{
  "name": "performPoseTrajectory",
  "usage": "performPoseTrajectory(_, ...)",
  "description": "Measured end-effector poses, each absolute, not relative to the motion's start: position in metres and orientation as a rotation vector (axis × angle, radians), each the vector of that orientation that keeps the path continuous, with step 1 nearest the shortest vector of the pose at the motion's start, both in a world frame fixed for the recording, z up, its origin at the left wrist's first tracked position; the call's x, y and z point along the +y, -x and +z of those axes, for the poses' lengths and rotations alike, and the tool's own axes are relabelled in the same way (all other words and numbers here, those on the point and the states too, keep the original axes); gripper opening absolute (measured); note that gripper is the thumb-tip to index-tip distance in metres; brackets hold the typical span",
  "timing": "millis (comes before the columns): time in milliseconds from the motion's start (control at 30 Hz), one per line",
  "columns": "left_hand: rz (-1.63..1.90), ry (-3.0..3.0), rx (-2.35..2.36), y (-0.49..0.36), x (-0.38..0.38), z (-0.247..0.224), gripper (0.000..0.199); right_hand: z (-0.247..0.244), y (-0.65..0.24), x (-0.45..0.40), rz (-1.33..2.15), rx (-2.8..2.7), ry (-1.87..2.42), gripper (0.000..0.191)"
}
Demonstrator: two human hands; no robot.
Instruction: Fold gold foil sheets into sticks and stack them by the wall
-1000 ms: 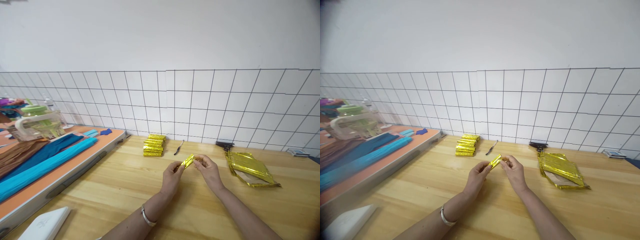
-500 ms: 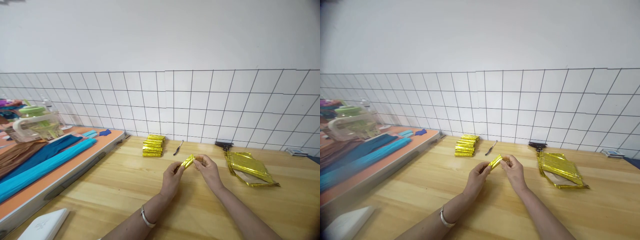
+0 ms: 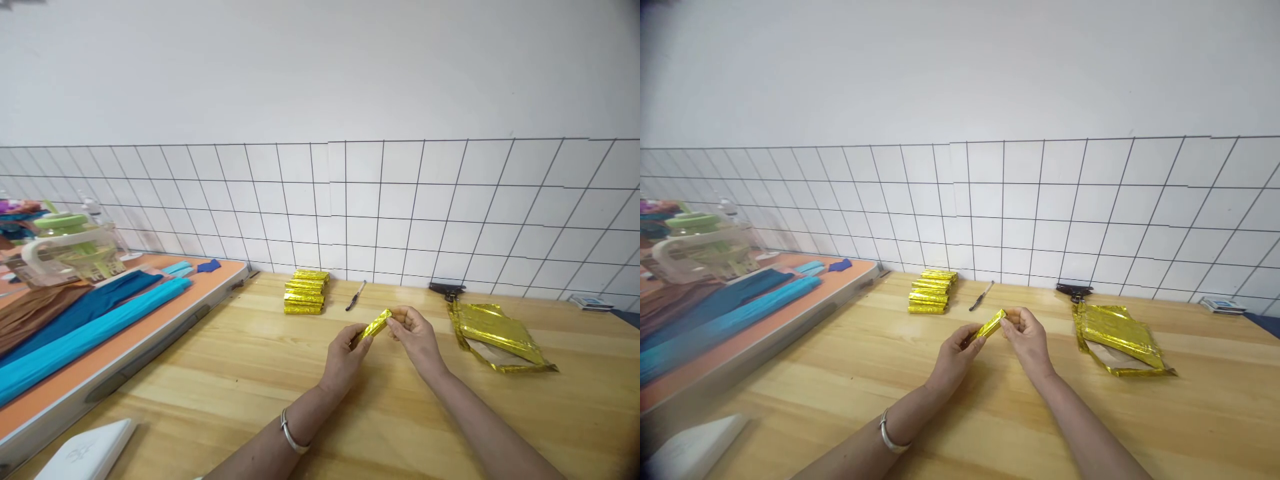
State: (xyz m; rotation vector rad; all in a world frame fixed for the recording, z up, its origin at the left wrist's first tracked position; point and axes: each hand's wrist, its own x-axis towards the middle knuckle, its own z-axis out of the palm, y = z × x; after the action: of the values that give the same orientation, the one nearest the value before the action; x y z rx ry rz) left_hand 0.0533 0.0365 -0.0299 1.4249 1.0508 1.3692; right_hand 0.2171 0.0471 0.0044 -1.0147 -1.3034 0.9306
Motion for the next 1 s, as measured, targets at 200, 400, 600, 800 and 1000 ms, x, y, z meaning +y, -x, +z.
performPoseTrajectory(200,1.293,-1.399,0.931,-0.051,0.035,-0.021,0.03,0.012,-0.225,0.046,1.066,-1.367,0.968,0.046)
performPoseTrajectory(400,1.213,-1.482,0.768,-0.05,0.035,-0.021,0.028,0.022,-0.225,0.042,0.989,-1.511,1.044,0.034)
performPoseTrajectory(600,1.18,-1.638,0.891,-0.049,0.034,-0.023,0.026,0.032,-0.222,0.035,0.718,-1.728,1.109,0.025)
performPoseTrajectory(800,1.176,-1.729,0.978,-0.049,0.036,-0.028,0.026,0.037,-0.213,0.03,0.494,-1.888,0.996,0.019)
performPoseTrajectory(1000,1.17,-1.734,0.988,-0.049,0.041,-0.036,0.02,0.029,-0.205,0.028,0.591,-1.926,0.993,0.02)
